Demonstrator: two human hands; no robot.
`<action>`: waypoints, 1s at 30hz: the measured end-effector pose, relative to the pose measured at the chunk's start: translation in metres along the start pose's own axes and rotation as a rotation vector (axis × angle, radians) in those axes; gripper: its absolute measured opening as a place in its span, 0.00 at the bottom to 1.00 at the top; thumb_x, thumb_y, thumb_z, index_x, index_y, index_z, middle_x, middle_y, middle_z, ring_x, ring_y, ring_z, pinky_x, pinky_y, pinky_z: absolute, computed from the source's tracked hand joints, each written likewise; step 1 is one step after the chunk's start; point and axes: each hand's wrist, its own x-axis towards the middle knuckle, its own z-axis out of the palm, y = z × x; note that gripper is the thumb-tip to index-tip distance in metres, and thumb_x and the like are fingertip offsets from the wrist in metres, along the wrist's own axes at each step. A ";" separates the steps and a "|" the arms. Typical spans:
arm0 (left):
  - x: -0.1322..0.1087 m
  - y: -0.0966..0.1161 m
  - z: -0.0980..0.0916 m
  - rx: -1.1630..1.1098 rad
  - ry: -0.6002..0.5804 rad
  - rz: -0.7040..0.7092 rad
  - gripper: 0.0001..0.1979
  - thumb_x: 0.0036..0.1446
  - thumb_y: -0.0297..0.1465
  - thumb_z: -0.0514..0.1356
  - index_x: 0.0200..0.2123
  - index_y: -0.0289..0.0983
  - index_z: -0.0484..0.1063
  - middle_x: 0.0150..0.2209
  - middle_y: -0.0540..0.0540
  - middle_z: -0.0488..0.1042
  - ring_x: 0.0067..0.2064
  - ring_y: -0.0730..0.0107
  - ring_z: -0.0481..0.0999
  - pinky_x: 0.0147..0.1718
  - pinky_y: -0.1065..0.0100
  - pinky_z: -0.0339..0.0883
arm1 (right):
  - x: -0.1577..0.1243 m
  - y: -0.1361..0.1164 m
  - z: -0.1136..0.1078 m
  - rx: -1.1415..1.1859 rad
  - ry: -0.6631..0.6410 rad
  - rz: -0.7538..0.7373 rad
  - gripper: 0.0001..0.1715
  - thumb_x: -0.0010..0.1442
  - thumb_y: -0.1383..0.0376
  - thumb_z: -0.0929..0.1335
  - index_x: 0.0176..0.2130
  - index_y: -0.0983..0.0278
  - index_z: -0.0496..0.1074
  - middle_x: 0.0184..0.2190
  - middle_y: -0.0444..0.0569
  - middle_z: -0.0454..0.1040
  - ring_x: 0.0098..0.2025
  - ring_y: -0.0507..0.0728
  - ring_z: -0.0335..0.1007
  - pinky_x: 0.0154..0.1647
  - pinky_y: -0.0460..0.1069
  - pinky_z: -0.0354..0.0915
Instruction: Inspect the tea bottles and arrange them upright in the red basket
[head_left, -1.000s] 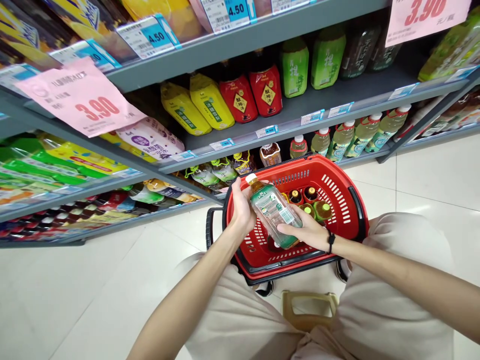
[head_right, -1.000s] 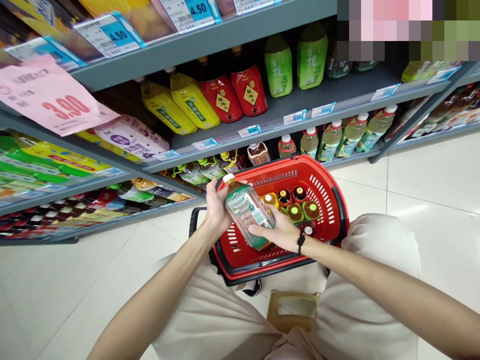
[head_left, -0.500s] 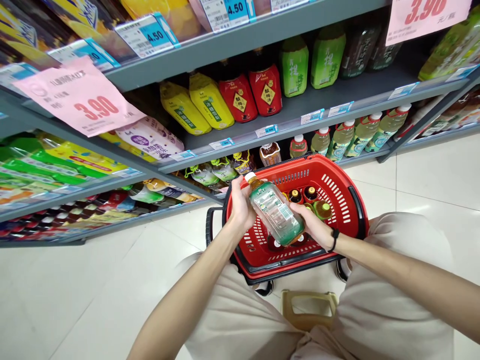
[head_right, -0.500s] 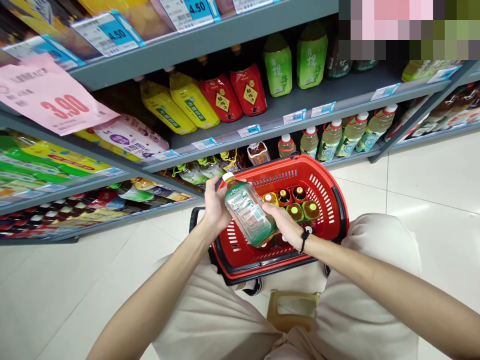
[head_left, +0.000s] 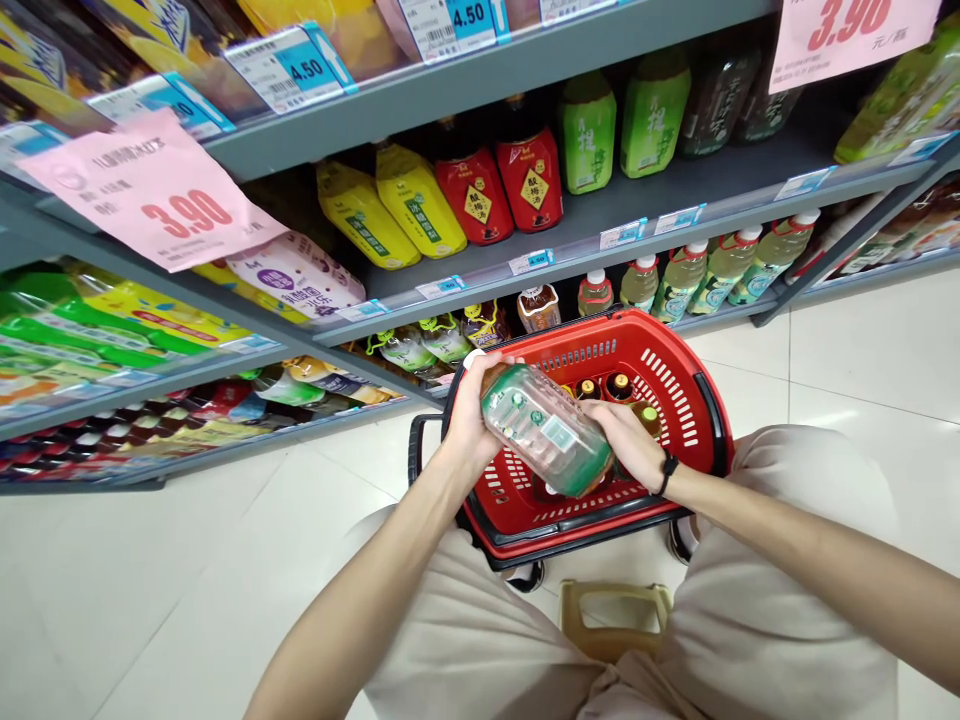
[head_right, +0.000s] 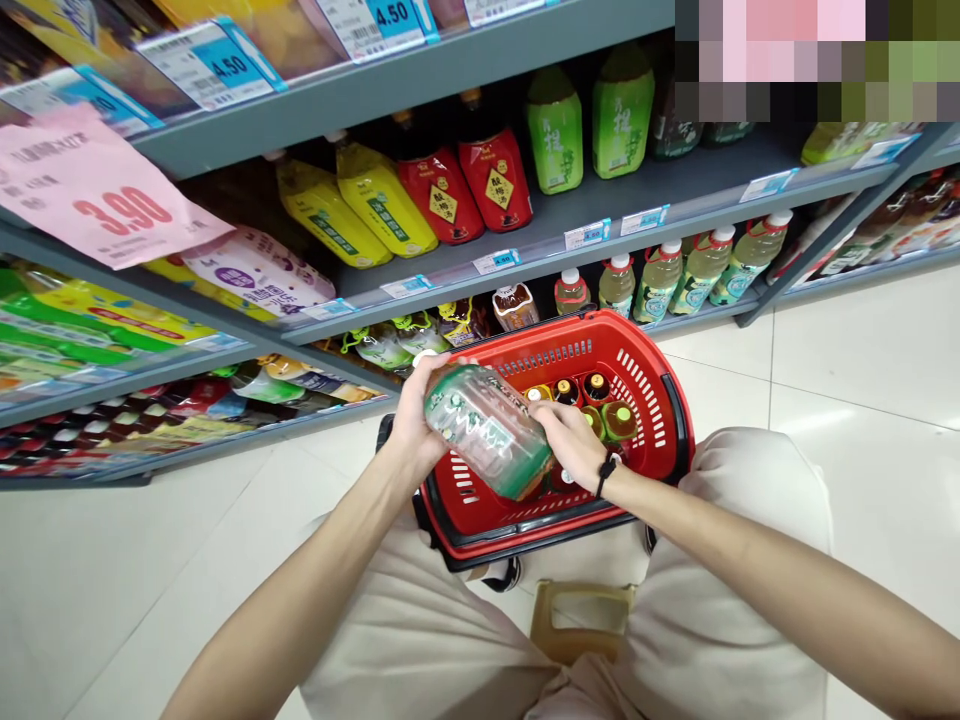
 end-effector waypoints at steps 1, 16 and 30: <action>-0.004 0.001 0.001 0.012 -0.016 0.013 0.13 0.46 0.36 0.74 0.32 0.37 0.77 0.32 0.47 0.82 0.41 0.57 0.86 0.47 0.60 0.79 | 0.000 0.002 0.001 -0.013 -0.004 0.021 0.18 0.60 0.51 0.70 0.28 0.60 0.78 0.31 0.46 0.81 0.45 0.64 0.76 0.53 0.55 0.68; -0.009 0.024 0.001 -0.061 -0.015 0.271 0.07 0.51 0.37 0.70 0.31 0.41 0.78 0.34 0.50 0.81 0.47 0.59 0.84 0.54 0.60 0.77 | -0.012 -0.008 0.019 0.524 -0.490 0.385 0.40 0.65 0.34 0.64 0.56 0.61 0.77 0.36 0.52 0.85 0.32 0.62 0.82 0.36 0.56 0.78; -0.008 0.019 0.001 -0.071 -0.119 0.199 0.11 0.53 0.39 0.72 0.32 0.39 0.80 0.44 0.45 0.86 0.53 0.56 0.84 0.57 0.58 0.76 | -0.013 -0.007 0.008 0.359 -0.232 0.056 0.37 0.59 0.37 0.74 0.53 0.62 0.80 0.37 0.52 0.85 0.28 0.60 0.79 0.19 0.51 0.74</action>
